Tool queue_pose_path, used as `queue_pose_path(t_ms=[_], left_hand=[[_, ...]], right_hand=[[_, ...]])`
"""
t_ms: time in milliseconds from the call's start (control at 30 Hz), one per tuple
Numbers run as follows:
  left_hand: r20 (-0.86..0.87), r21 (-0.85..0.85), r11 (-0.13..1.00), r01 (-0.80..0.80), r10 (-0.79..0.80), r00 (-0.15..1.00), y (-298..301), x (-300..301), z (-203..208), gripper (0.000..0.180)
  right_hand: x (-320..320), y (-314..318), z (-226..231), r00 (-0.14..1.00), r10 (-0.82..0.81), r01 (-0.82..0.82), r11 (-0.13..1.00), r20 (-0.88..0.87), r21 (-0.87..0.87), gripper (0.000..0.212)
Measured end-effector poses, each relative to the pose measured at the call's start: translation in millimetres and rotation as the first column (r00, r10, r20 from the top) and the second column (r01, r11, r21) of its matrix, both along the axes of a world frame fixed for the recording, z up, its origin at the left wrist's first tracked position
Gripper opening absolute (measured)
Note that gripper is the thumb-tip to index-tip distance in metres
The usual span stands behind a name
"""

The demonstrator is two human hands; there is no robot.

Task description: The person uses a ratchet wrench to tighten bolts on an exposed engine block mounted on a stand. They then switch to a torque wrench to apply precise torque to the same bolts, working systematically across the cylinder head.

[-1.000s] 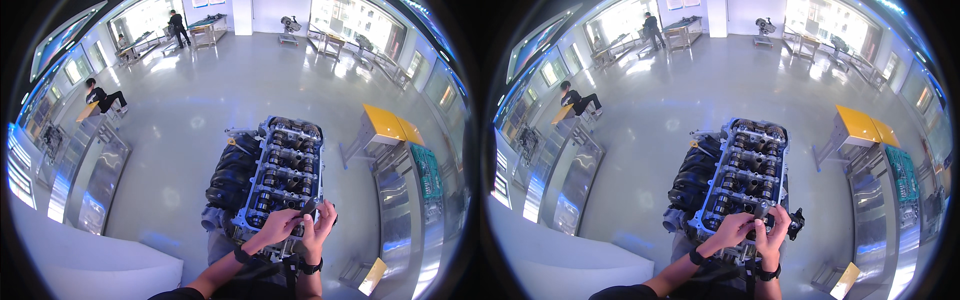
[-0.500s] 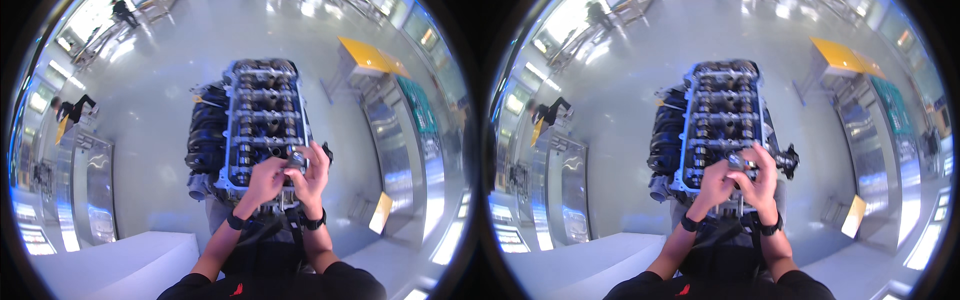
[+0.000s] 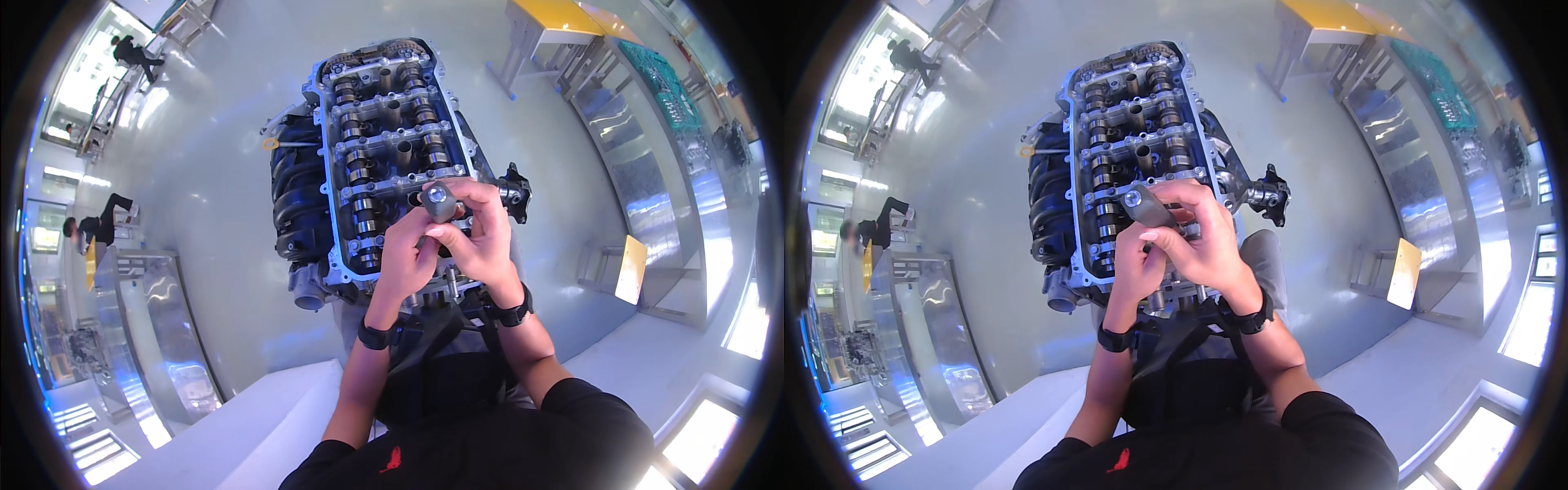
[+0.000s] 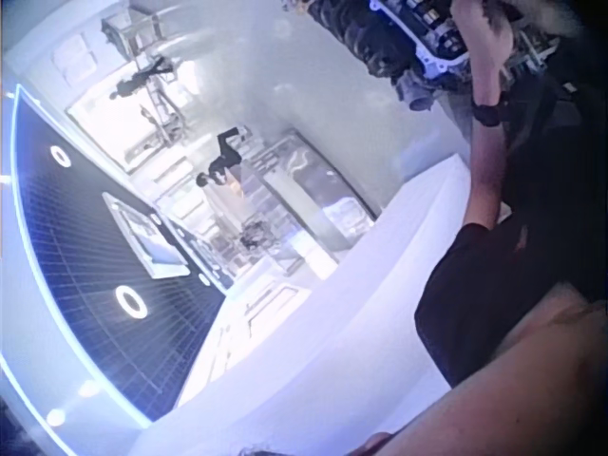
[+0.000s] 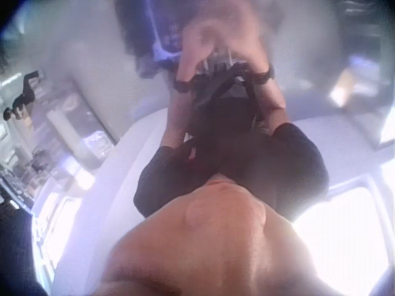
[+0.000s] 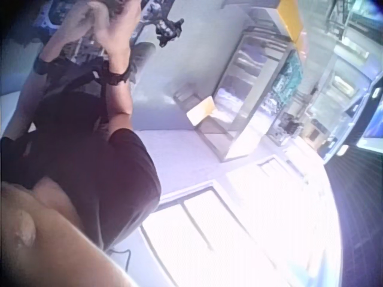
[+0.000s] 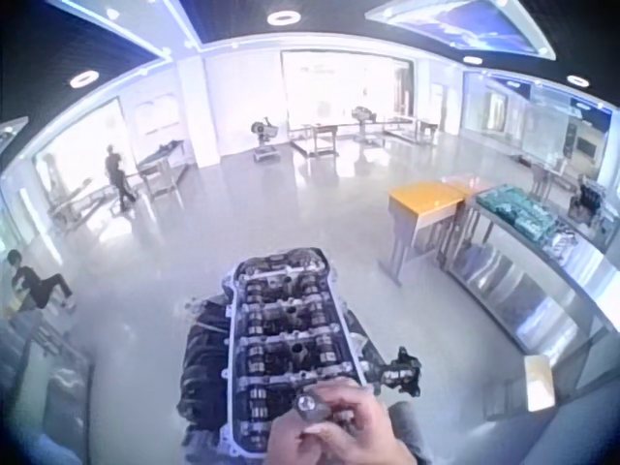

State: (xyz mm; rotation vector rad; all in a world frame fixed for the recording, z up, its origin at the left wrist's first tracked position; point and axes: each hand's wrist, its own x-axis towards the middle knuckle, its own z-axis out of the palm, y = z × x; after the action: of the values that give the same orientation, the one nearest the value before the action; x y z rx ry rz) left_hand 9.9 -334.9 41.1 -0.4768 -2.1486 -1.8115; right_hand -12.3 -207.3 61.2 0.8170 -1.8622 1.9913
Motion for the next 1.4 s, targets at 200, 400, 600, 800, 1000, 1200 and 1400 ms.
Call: queue_pose_path(t_ms=[200, 400, 600, 800, 1000, 1200, 1400], left_hand=[[0.211, 0.017, 0.99, -0.138, 0.131, 0.969, -2, -1, -13, 0.014], [0.244, 0.134, 0.989, -0.06, 0.026, 0.97, 3, -4, -6, 0.018], [0.09, -0.044, 0.999, -0.026, 0.03, 0.996, 1, -4, -7, 0.015], [0.099, 0.006, 0.996, -0.087, 0.086, 0.991, -2, -2, -10, 0.017], [-0.055, -0.068, 0.997, -0.031, 0.027, 0.998, 2, -5, 0, 0.021], [0.109, 0.081, 0.995, -0.066, 0.057, 0.992, -1, 0, -17, 0.016], [0.046, 0.029, 0.996, -0.088, 0.086, 0.995, 3, -4, -9, 0.019]], right_hand=[[-9, 11, 19, 0.983, -0.076, 0.113, 0.969, -0.168, 0.22, 0.044], [-7, 9, 0, 0.988, -0.148, 0.151, 0.985, -0.038, 0.085, 0.063], [-8, 19, 1, 0.992, -0.015, 0.019, 1.0, 0.124, -0.024, 0.052], [-7, 20, 15, 0.97, -0.176, 0.223, 0.92, -0.17, 0.321, 0.064], [-1, 15, 6, 0.996, -0.035, 0.035, 0.999, 0.076, 0.003, 0.072], [-3, 13, 22, 0.939, -0.125, 0.232, 0.918, -0.321, 0.32, 0.058], [-1, 6, 6, 0.985, -0.152, 0.165, 0.969, -0.084, 0.182, 0.069]])
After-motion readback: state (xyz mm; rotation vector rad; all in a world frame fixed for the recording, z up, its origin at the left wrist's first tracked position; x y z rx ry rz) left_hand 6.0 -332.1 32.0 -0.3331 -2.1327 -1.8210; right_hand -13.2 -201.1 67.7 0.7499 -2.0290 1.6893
